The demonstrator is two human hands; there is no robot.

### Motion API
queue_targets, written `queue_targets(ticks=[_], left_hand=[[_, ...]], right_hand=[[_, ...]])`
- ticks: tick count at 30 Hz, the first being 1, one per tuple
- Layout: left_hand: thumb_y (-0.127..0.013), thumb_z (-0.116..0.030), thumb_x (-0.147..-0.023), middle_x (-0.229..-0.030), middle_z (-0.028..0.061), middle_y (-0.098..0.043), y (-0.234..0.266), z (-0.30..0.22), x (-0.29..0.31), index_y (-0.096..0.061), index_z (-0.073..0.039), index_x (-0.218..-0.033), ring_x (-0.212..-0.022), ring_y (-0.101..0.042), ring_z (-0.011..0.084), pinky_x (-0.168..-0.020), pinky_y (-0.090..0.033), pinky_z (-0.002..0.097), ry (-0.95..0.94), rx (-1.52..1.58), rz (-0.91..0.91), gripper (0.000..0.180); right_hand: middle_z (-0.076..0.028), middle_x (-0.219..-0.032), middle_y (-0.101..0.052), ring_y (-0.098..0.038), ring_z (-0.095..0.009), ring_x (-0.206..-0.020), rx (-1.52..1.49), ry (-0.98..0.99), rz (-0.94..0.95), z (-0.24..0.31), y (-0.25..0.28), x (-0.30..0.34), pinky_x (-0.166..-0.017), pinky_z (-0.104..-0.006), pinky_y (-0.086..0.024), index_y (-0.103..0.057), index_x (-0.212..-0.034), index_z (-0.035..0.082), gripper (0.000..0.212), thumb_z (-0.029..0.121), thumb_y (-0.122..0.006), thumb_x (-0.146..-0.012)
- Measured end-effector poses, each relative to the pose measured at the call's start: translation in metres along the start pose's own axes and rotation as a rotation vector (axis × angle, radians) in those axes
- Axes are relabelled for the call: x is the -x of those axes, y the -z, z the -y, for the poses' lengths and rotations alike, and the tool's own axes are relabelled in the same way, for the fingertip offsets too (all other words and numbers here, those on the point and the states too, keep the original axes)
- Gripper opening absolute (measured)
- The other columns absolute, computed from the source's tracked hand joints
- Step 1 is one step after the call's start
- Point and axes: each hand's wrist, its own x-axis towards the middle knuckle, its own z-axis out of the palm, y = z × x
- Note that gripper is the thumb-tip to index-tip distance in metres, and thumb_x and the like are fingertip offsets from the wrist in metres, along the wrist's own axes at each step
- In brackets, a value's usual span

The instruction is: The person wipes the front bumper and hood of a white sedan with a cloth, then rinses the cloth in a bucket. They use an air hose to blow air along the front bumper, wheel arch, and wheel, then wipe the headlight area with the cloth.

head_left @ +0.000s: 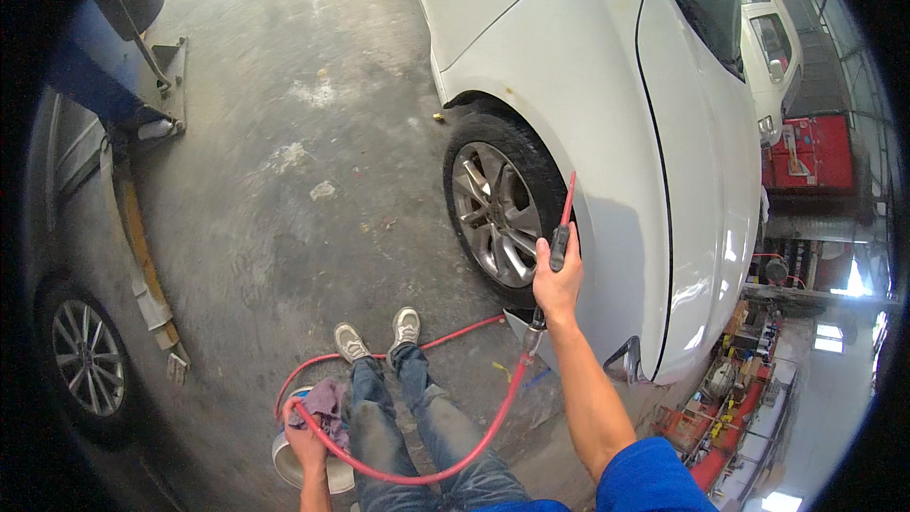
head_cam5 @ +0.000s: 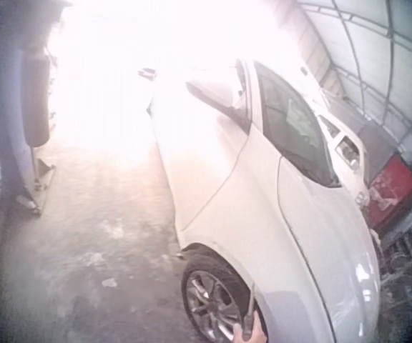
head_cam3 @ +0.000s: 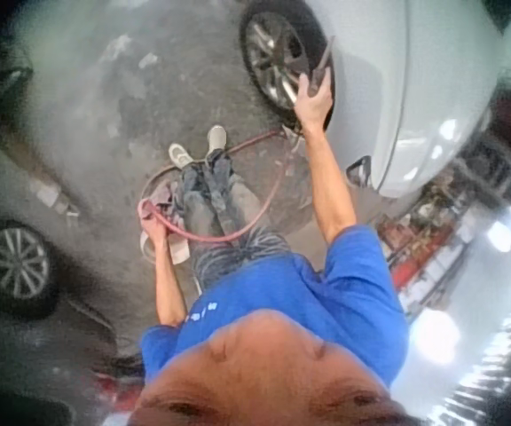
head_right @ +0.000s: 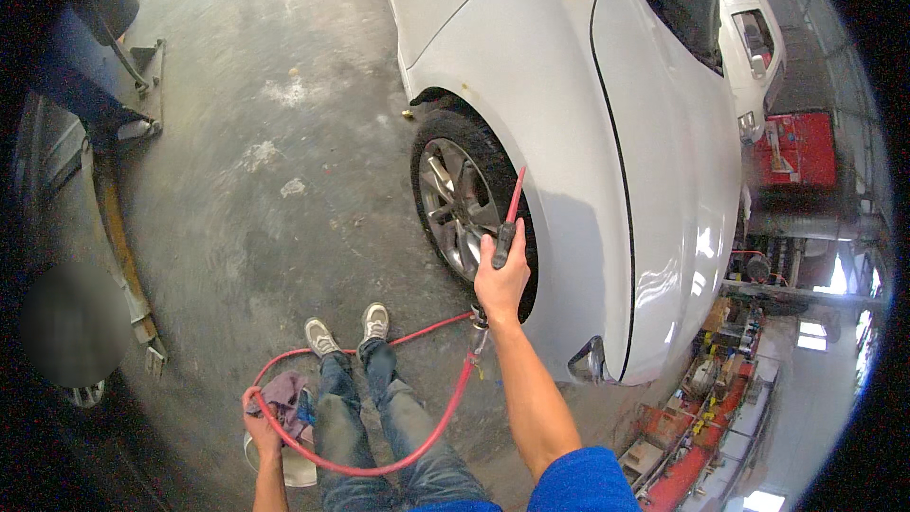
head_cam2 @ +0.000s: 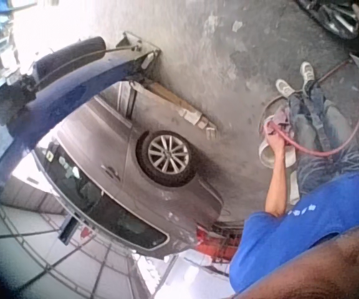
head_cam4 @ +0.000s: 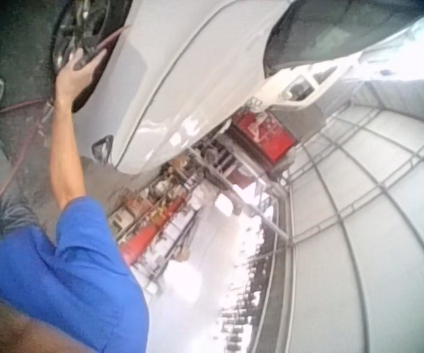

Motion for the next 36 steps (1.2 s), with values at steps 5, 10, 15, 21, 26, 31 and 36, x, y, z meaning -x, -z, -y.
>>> queue_targets(ticks=[5, 10, 15, 21, 26, 31, 36], left_hand=[[-0.062, 0.002, -0.076, -0.108, 0.0061, -0.058, 0.003, 0.009, -0.019, -0.060, -0.003, -0.112, -0.105, -0.054, 0.0204, -0.098, -0.041, 0.0293, -0.006, 0.020, 0.037, 0.037], [-0.063, 0.002, -0.073, -0.106, 0.0078, -0.059, 0.004, 0.008, -0.036, -0.061, -0.005, -0.110, -0.106, -0.055, 0.0232, -0.101, -0.040, 0.0318, -0.020, -0.054, -0.030, 0.038], [-0.064, 0.002, -0.072, -0.107, 0.0078, -0.060, -0.012, -0.012, -0.042, -0.061, -0.005, -0.111, -0.107, -0.055, 0.0242, -0.102, -0.040, 0.0327, -0.015, -0.056, -0.052, 0.040], [-0.067, 0.003, -0.074, -0.106, 0.0061, -0.059, -0.038, -0.012, -0.044, -0.059, -0.003, -0.112, -0.103, -0.057, 0.0213, -0.098, -0.043, 0.0298, 0.074, 0.025, -0.069, 0.039], [-0.068, 0.004, -0.076, -0.104, 0.0035, -0.058, -0.060, -0.047, -0.041, -0.059, -0.004, -0.112, -0.100, -0.055, 0.0171, -0.094, -0.044, 0.0275, -0.003, -0.076, -0.138, 0.038], [-0.068, 0.007, -0.077, -0.102, 0.0030, -0.057, -0.074, -0.064, -0.045, -0.059, -0.004, -0.112, -0.098, -0.054, 0.0162, -0.091, -0.045, 0.0275, 0.147, 0.030, -0.188, 0.038], [-0.069, 0.004, -0.076, -0.103, 0.0038, -0.058, -0.083, -0.080, -0.050, -0.059, -0.004, -0.111, -0.099, -0.054, 0.0178, -0.094, -0.044, 0.0286, 0.160, -0.086, -0.219, 0.038]], right_hand=[[-0.027, -0.114, -0.071, -0.069, -0.041, -0.107, 0.069, -0.049, 0.010, 0.003, 0.001, 0.003, -0.095, -0.0447, -0.051, -0.044, -0.147, -0.003, 0.066, 0.026, -0.070, -0.094], [-0.027, -0.117, -0.069, -0.068, -0.042, -0.109, 0.059, 0.011, -0.017, 0.006, -0.012, -0.019, -0.095, -0.0458, -0.051, -0.043, -0.148, -0.003, 0.067, 0.027, -0.069, -0.095], [-0.028, -0.119, -0.068, -0.067, -0.043, -0.111, 0.060, 0.115, -0.038, 0.024, -0.033, -0.064, -0.096, -0.0461, -0.050, -0.043, -0.148, -0.003, 0.066, 0.028, -0.068, -0.095], [-0.029, -0.125, -0.066, -0.064, -0.044, -0.115, 0.041, 0.136, 0.043, 0.041, -0.064, -0.111, -0.098, -0.0464, -0.050, -0.042, -0.148, -0.004, 0.066, 0.028, -0.067, -0.095], [-0.028, -0.122, -0.067, -0.066, -0.044, -0.113, 0.073, 0.143, 0.100, 0.043, -0.094, -0.135, -0.097, -0.0471, -0.050, -0.041, -0.150, -0.002, 0.068, 0.028, -0.067, -0.095], [-0.028, -0.119, -0.069, -0.066, -0.044, -0.110, 0.119, 0.095, 0.195, 0.062, -0.134, -0.162, -0.096, -0.0486, -0.050, -0.039, -0.152, 0.002, 0.069, 0.029, -0.066, -0.095], [-0.027, -0.118, -0.069, -0.066, -0.045, -0.107, 0.209, 0.105, 0.207, 0.062, -0.187, -0.200, -0.092, -0.0515, -0.051, -0.036, -0.153, 0.003, 0.071, 0.033, -0.064, -0.095]])
